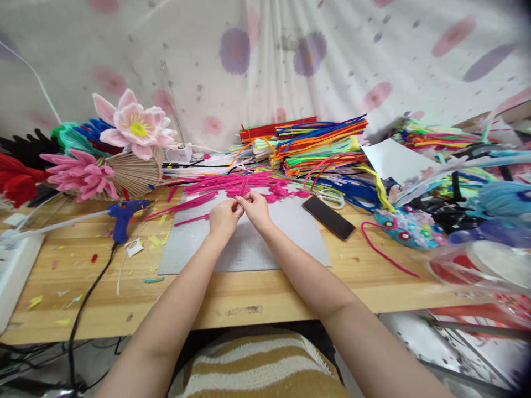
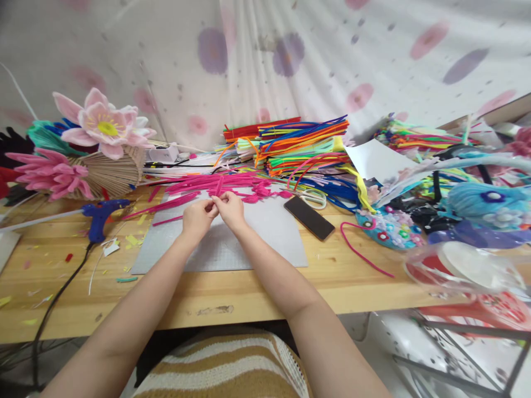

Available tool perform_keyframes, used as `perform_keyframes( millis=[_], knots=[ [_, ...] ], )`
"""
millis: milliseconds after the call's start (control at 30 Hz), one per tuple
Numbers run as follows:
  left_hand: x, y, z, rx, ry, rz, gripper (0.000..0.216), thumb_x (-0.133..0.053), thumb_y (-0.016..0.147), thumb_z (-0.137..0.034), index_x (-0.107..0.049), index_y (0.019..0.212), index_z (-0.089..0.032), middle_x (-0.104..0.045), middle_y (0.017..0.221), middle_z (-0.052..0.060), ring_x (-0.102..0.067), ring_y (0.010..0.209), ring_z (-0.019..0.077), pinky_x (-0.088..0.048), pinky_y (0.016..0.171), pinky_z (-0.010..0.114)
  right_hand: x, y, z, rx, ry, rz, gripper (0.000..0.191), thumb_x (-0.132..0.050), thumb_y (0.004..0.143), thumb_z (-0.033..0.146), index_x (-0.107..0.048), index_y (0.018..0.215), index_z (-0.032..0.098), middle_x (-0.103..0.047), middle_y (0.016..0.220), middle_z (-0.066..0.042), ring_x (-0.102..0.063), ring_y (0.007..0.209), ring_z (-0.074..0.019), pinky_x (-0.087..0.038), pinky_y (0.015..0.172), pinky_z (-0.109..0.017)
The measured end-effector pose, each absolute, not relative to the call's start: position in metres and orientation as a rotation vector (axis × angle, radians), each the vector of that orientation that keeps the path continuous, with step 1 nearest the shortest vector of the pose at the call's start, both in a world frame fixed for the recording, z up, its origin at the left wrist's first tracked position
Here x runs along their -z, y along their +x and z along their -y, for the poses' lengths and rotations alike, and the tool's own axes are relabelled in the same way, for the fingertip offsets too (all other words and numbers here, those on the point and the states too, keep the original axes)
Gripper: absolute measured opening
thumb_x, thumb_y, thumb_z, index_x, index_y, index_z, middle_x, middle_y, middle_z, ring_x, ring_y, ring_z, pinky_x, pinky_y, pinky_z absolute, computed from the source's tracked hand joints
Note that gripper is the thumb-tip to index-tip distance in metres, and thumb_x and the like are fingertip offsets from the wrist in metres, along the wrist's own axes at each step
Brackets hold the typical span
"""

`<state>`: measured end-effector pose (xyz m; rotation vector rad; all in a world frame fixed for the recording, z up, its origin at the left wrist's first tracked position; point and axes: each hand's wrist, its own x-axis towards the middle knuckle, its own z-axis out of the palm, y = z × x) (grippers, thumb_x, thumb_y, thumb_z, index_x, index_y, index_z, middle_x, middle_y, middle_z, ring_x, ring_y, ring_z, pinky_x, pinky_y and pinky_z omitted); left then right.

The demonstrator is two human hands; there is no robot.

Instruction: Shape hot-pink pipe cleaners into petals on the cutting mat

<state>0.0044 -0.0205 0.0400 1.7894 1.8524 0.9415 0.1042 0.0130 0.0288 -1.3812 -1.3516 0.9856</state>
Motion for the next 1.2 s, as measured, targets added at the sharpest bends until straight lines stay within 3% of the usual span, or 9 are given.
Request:
perform_keyframes(
  millis=[133, 267, 467, 567, 767, 1000, 1200],
  knots=[
    [-0.03, -0.005, 0.016, -0.994, 1.171, -1.297, 0.024, -0.06, 0.071, -0.037, -0.064, 0.077, -0.014, -0.066, 0.071, 0.006, -0.062, 0.067, 0.0154, -0.049, 0.065, 0.029, -0.015, 0.115, -0.018, -1.359, -1.121, 1.348, 0.033, -0.062, 0.061, 0.048, -0.051, 0.061, 0.017, -0.048, 0.056, 0.004, -0.043, 0.051, -0.0078, -0.034, 0.051, -0.022],
    [-0.018, -0.012, 0.018, -1.04, 0.868, -1.162, 0.031, -0.073, 0.058, -0.033, -0.063, 0.078, -0.012, -0.063, 0.067, 0.002, -0.06, 0.058, 0.0113, -0.051, 0.06, 0.028, -0.01, 0.124, -0.017, -1.63, -0.976, 1.355, 0.033, -0.064, 0.06, 0.046, -0.059, 0.072, 0.016, -0.053, 0.063, 0.003, -0.045, 0.054, -0.0062, -0.034, 0.05, -0.019],
    [-0.007, -0.01, 0.023, -1.042, 0.869, -1.125, 0.035, -0.077, 0.052, -0.035, -0.062, 0.073, -0.011, -0.062, 0.061, 0.001, -0.059, 0.052, 0.0108, -0.051, 0.057, 0.027, -0.008, 0.127, -0.022, -1.544, -1.029, 1.269, 0.034, -0.064, 0.062, 0.047, -0.054, 0.065, 0.015, -0.039, 0.05, 0.007, -0.035, 0.045, -0.0045, -0.029, 0.045, -0.019],
    [-0.005, -0.006, 0.022, -1.039, 0.892, -1.12, 0.039, -0.075, 0.054, -0.04, -0.062, 0.077, -0.011, -0.064, 0.065, 0.002, -0.061, 0.057, 0.0124, -0.052, 0.058, 0.028, -0.007, 0.126, -0.026, -1.506, -1.05, 1.289, 0.034, -0.066, 0.059, 0.046, -0.053, 0.062, 0.015, -0.044, 0.051, 0.006, -0.037, 0.045, -0.0046, -0.029, 0.045, -0.02],
    [0.002, -0.004, 0.017, -1.152, 0.927, -1.212, 0.042, -0.075, 0.05, -0.044, -0.061, 0.069, -0.009, -0.062, 0.056, 0.001, -0.057, 0.047, 0.0093, -0.049, 0.053, 0.024, 0.001, 0.122, -0.027, -1.577, -1.04, 1.334, 0.033, -0.067, 0.057, 0.044, -0.056, 0.067, 0.014, -0.05, 0.055, 0.005, -0.037, 0.044, -0.004, -0.028, 0.043, -0.02],
    [0.007, -0.008, 0.02, -1.053, 0.988, -1.159, 0.042, -0.072, 0.055, -0.049, -0.063, 0.073, -0.011, -0.063, 0.062, 0.003, -0.059, 0.052, 0.0121, -0.051, 0.055, 0.028, 0.008, 0.121, -0.028, -1.645, -1.016, 1.193, 0.033, -0.068, 0.058, 0.042, -0.05, 0.061, 0.015, -0.04, 0.045, 0.008, -0.033, 0.039, -0.0033, -0.025, 0.04, -0.019],
    [0.003, -0.009, 0.022, -1.096, 1.029, -1.094, 0.035, -0.071, 0.059, -0.044, -0.065, 0.073, -0.012, -0.061, 0.059, 0.001, -0.056, 0.05, 0.0106, -0.05, 0.054, 0.027, 0.002, 0.123, -0.024, -1.751, -0.959, 1.217, 0.032, -0.07, 0.059, 0.04, -0.049, 0.061, 0.014, -0.044, 0.045, 0.007, -0.036, 0.037, -0.0028, -0.023, 0.037, -0.018]
  ],
)
